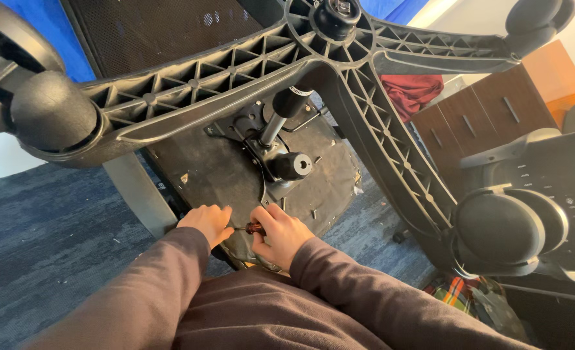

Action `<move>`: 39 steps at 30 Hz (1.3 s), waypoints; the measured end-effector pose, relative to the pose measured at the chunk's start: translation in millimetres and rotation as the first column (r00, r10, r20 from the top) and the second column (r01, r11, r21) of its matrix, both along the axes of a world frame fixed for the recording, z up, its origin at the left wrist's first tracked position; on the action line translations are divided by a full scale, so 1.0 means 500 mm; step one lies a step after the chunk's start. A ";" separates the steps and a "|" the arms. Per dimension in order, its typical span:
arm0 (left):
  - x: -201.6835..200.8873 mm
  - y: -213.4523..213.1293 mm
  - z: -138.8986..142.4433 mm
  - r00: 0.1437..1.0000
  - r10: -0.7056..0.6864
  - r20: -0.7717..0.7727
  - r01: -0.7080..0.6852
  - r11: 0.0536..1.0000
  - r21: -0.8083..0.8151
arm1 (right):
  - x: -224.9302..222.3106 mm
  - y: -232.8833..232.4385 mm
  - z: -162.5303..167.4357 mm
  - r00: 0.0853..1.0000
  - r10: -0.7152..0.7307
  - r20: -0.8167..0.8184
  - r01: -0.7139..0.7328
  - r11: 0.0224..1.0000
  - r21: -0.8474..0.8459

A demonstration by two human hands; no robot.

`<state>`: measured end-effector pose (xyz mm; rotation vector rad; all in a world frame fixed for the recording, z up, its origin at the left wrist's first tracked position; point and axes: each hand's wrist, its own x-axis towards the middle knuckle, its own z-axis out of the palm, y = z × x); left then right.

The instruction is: The person works on an office chair turned upside down on the floor, using a screwdriver to unscrew the bolts holding the seat mounting plate, removing screws by hand and setting them on the seat base as the chair is taken apart.

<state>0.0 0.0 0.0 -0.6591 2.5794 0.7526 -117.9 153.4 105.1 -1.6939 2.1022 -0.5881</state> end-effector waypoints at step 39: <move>0.010 -0.005 -0.044 0.993 -0.049 -0.111 0.045 0.998 -0.039 | -0.016 -0.010 -0.018 1.000 -0.012 0.018 0.012 0.999 0.032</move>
